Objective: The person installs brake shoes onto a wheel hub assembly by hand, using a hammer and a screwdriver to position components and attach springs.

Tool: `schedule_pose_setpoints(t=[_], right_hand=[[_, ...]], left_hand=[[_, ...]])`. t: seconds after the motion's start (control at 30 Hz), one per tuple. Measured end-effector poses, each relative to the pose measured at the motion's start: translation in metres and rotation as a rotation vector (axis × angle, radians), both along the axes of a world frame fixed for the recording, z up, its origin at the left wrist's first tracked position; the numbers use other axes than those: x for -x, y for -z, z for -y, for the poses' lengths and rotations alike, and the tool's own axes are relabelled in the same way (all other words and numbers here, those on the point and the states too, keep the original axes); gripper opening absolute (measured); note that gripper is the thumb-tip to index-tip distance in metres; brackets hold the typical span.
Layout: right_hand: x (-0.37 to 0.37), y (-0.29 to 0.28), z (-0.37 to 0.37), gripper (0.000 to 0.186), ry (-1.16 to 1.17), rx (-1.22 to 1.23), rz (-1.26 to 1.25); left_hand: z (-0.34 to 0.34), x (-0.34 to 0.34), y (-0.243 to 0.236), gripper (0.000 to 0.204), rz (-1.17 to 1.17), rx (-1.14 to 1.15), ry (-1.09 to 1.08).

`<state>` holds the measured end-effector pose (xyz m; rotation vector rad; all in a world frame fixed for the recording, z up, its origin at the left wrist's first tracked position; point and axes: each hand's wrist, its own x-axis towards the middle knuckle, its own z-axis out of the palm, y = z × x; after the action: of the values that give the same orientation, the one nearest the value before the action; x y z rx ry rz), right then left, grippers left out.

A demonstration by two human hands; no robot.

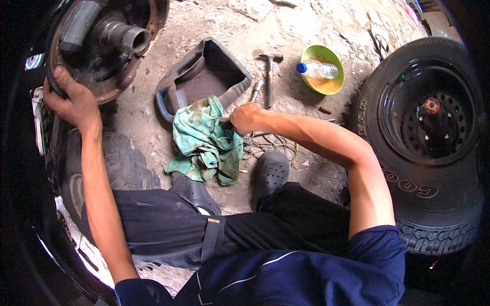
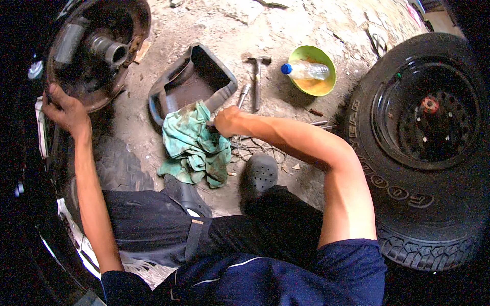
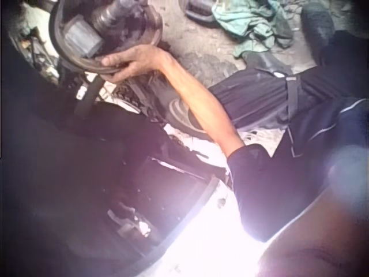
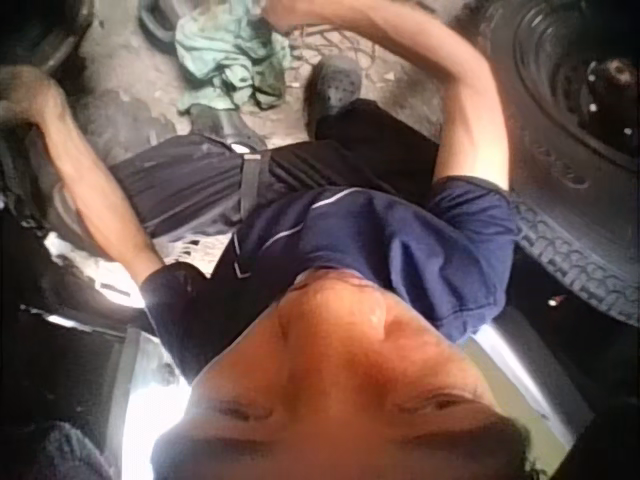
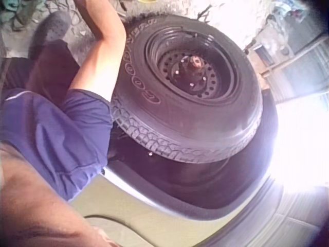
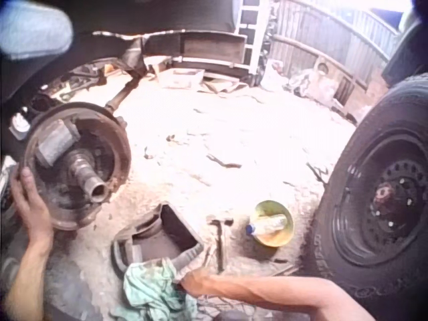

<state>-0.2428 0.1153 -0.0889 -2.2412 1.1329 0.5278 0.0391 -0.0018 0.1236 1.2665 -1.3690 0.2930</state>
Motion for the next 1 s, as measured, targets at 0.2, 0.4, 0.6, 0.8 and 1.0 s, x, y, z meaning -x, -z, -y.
schedule_pose_setpoints(t=[0.2, 0.4, 0.6, 0.8, 1.0], right_hand=[[0.017, 0.022, 0.004, 0.025, -0.040, 0.171, 0.154], [0.049, -0.003, 0.042, 0.027, 0.002, -0.007, 0.051], [0.077, -0.030, 0.075, 0.037, 0.360, 0.149, 0.172], [0.013, -0.017, 0.028, 0.076, 0.314, 0.258, 0.323], [-0.074, 0.022, -0.044, 0.072, 0.002, 0.529, 0.182]], left_hand=[[-0.003, 0.006, -0.001, 0.072, -0.016, -0.031, -0.002], [0.000, 0.004, -0.001, 0.076, 0.010, -0.048, 0.028], [-0.003, 0.005, -0.001, 0.074, -0.051, 0.010, -0.002], [0.001, 0.008, 0.002, 0.080, -0.081, -0.036, 0.023], [0.005, -0.002, 0.000, 0.082, -0.060, -0.038, 0.038]])
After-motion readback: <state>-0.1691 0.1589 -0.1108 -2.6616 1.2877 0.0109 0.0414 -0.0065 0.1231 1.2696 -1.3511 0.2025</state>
